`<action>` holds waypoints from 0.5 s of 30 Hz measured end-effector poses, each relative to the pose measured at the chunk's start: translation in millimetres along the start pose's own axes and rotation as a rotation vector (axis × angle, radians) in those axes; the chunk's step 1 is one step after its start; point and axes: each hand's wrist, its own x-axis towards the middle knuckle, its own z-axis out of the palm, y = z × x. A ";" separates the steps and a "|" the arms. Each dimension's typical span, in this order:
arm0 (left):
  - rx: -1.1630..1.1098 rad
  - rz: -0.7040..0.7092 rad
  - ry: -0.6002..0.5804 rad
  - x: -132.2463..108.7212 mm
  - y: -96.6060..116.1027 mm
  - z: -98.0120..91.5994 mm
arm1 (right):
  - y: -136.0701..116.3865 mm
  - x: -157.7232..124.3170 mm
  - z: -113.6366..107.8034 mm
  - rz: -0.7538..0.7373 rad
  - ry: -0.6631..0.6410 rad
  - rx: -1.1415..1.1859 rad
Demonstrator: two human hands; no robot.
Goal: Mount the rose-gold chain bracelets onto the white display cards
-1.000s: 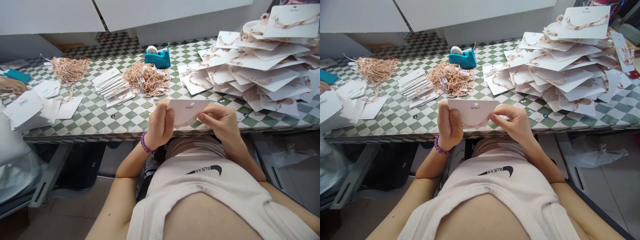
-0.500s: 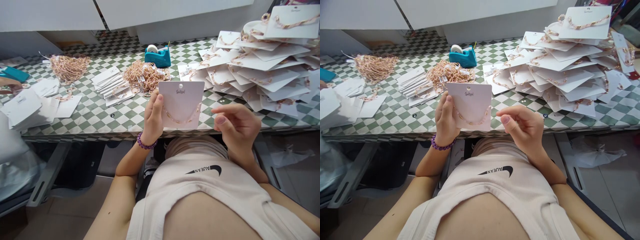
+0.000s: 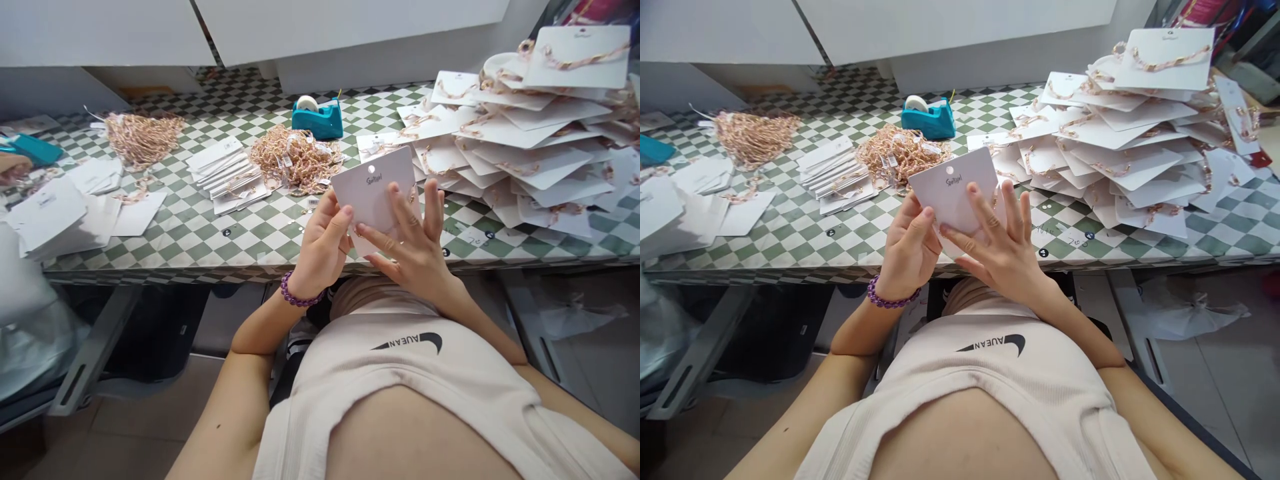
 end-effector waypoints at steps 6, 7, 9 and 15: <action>0.156 0.042 -0.036 5.2 2.4 -11.6 | 6.9 1.5 0.6 0.071 0.306 0.302; 0.223 0.109 0.002 7.4 0.4 -13.6 | 6.7 1.7 -1.2 0.134 0.344 0.371; 0.330 0.229 0.047 11.6 -3.7 -16.1 | 6.1 2.0 -4.0 0.332 0.422 0.510; 0.138 -0.029 -0.486 8.9 1.6 -6.3 | 6.1 5.3 -0.5 0.570 0.607 0.805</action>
